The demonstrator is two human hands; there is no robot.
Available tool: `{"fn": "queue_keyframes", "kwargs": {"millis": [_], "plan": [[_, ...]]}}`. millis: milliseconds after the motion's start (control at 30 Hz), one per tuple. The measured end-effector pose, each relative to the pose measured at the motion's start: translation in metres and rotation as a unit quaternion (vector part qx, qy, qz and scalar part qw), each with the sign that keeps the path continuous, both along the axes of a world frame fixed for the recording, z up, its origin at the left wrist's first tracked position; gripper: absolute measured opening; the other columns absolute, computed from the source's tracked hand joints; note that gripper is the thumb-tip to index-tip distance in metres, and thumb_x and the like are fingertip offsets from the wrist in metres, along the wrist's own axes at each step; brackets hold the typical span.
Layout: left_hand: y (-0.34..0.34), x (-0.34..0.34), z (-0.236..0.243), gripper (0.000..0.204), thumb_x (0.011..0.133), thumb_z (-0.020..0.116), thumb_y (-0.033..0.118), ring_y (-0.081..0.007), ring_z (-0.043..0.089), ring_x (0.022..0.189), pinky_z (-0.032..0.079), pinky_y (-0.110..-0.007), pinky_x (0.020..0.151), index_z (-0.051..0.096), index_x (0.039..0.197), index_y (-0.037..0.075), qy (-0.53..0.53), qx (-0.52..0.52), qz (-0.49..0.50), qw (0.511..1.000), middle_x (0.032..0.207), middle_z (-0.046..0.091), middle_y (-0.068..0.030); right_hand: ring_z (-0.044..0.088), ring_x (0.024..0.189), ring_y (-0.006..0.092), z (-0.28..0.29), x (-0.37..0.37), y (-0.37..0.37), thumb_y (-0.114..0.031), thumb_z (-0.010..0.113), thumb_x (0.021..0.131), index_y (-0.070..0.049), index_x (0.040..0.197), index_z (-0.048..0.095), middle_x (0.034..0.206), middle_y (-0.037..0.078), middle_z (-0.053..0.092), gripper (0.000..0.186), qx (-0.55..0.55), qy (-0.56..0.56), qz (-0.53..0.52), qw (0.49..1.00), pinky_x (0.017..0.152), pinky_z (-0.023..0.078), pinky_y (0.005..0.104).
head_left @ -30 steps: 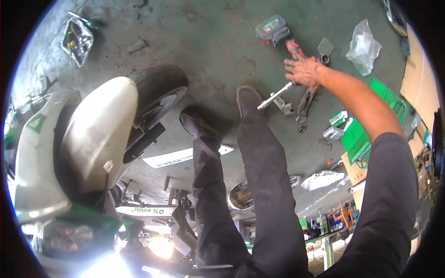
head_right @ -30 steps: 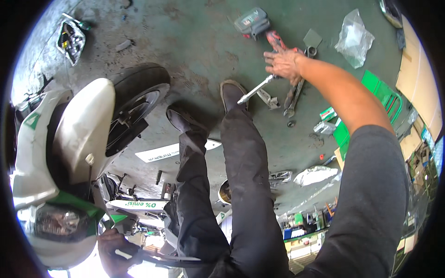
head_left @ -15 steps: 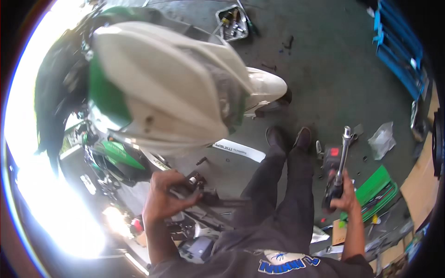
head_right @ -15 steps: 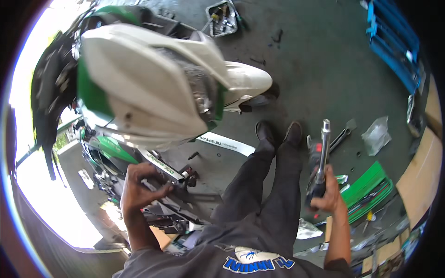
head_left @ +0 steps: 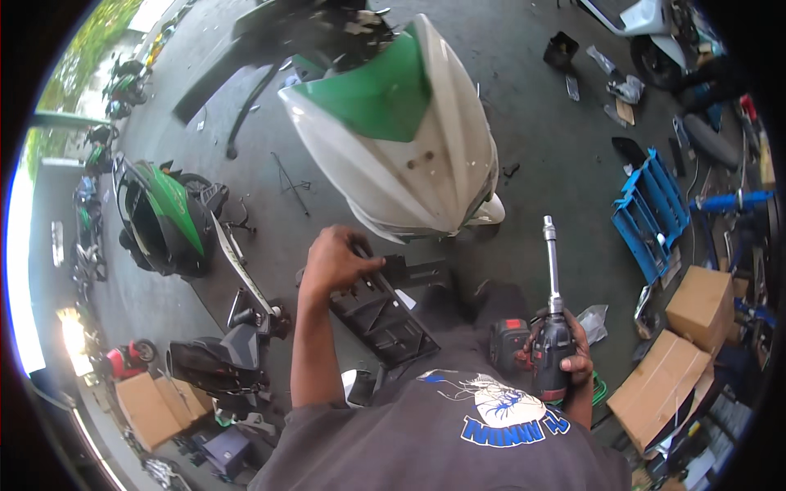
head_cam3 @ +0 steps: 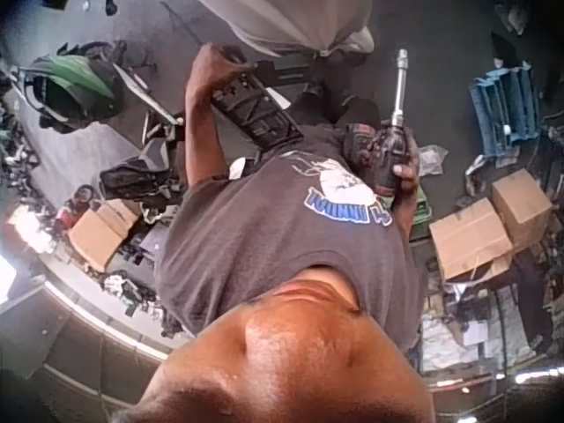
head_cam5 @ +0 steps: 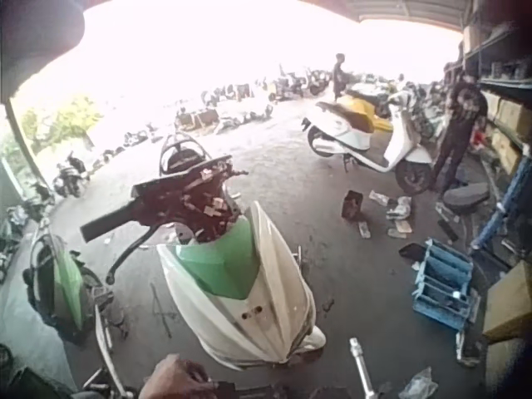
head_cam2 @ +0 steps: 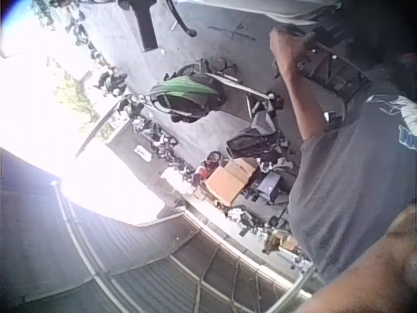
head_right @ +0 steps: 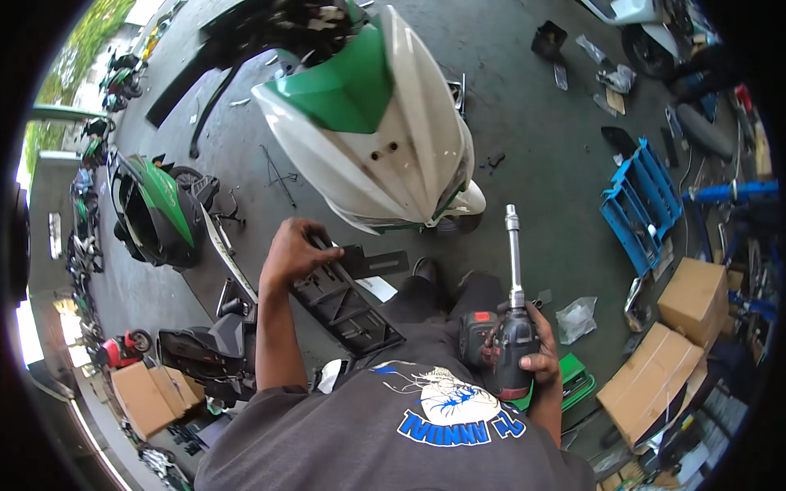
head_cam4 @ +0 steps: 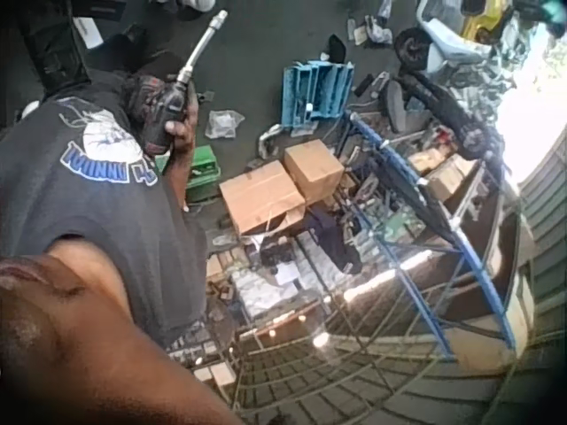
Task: The person assembles a front panel and license plate bracket on a white motorcycle, handling plastic fairings and using a power drill to secure bolts.
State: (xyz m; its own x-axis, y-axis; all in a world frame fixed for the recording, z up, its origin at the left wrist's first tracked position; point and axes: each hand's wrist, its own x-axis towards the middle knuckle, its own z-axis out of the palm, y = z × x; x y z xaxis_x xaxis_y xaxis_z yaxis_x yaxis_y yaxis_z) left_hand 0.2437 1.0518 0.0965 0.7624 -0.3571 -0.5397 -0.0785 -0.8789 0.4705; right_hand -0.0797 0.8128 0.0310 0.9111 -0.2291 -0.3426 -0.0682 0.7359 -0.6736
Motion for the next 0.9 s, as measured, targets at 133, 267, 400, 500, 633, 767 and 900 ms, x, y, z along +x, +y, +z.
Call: {"fn": "queue_keyframes", "kwargs": {"millis": [133, 267, 400, 500, 633, 767, 900], "plan": [[0.036, 0.017, -0.007, 0.026, 0.068, 0.084, 0.015, -0.0134, 0.06, 0.055, 0.049, -0.032, 0.056, 0.068, 0.072, -0.006, -0.016, -0.056, -0.021, 0.998, 0.059, 0.064, -0.0114, 0.063, 0.104, 0.0345, 0.018, 0.018, 0.033, -0.042, 0.081, 0.063, 0.009, 0.141, 0.036, 0.12, 0.027, 0.053, 0.103, 0.072, -0.102, -0.027, 0.992, 0.086, 0.055, 0.0441], [0.069, 0.043, -0.012, 0.025, 0.066, 0.083, 0.018, -0.022, 0.069, 0.062, 0.054, -0.034, 0.065, 0.074, 0.08, 0.0, -0.055, -0.066, -0.048, 0.995, 0.069, 0.07, -0.0144, 0.05, 0.128, 0.0343, 0.001, 0.028, 0.047, -0.038, 0.095, 0.056, 0.002, 0.148, 0.033, 0.143, 0.027, 0.042, 0.118, 0.105, 0.07, -0.04, 0.991, 0.106, 0.042, 0.0482], [0.073, 0.055, -0.016, 0.026, 0.066, 0.082, 0.019, -0.0229, 0.069, 0.066, 0.054, -0.036, 0.068, 0.074, 0.081, -0.001, -0.038, -0.048, -0.028, 0.998, 0.07, 0.07, -0.0157, 0.053, 0.124, 0.0282, -0.068, 0.028, 0.016, -0.013, 0.095, 0.051, -0.004, 0.145, 0.038, 0.139, 0.018, 0.048, 0.111, 0.0, -0.077, 0.146, 0.986, 0.103, 0.045, 0.0443], [0.077, 0.059, -0.018, 0.027, 0.066, 0.082, 0.019, -0.0216, 0.069, 0.063, 0.054, -0.035, 0.065, 0.074, 0.082, -0.001, -0.08, -0.059, -0.029, 0.995, 0.069, 0.07, -0.0155, 0.054, 0.105, 0.0187, -0.08, 0.055, 0.036, -0.002, 0.087, 0.061, -0.007, 0.123, 0.047, 0.112, 0.006, 0.053, 0.074, -0.206, -0.065, 0.093, 0.972, 0.093, 0.048, 0.0387], [0.061, 0.074, -0.022, 0.026, 0.068, 0.082, 0.02, -0.0213, 0.068, 0.059, 0.054, -0.035, 0.062, 0.074, 0.082, -0.001, -0.106, -0.097, -0.034, 0.989, 0.067, 0.069, -0.0142, 0.054, 0.085, 0.0093, -0.092, 0.082, 0.052, 0.001, 0.067, 0.081, -0.008, 0.113, 0.05, 0.097, 0.001, 0.052, 0.037, -0.423, -0.019, -0.087, 0.902, 0.074, 0.05, 0.0277], [0.013, 0.072, -0.018, 0.024, 0.073, 0.079, 0.025, -0.0243, 0.07, 0.06, 0.056, -0.036, 0.064, 0.074, 0.081, 0.003, -0.056, -0.066, 0.047, 0.995, 0.066, 0.07, -0.0122, 0.051, 0.07, 0.0073, -0.058, 0.078, 0.037, -0.003, 0.061, 0.084, -0.006, 0.112, 0.05, 0.083, 0.001, 0.052, 0.03, -0.293, 0.011, -0.029, 0.956, 0.072, 0.046, 0.0236], [-0.031, 0.068, -0.057, 0.032, 0.071, 0.079, 0.036, -0.0309, 0.071, 0.077, 0.055, -0.041, 0.075, 0.076, 0.087, 0.009, -0.119, -0.043, 0.006, 0.992, 0.078, 0.072, -0.0125, 0.057, 0.076, 0.011, -0.054, 0.067, 0.006, -0.009, 0.064, 0.083, -0.005, 0.125, 0.047, 0.089, 0.004, 0.057, 0.045, -0.398, -0.037, 0.023, 0.916, 0.072, 0.05, 0.026]]}}
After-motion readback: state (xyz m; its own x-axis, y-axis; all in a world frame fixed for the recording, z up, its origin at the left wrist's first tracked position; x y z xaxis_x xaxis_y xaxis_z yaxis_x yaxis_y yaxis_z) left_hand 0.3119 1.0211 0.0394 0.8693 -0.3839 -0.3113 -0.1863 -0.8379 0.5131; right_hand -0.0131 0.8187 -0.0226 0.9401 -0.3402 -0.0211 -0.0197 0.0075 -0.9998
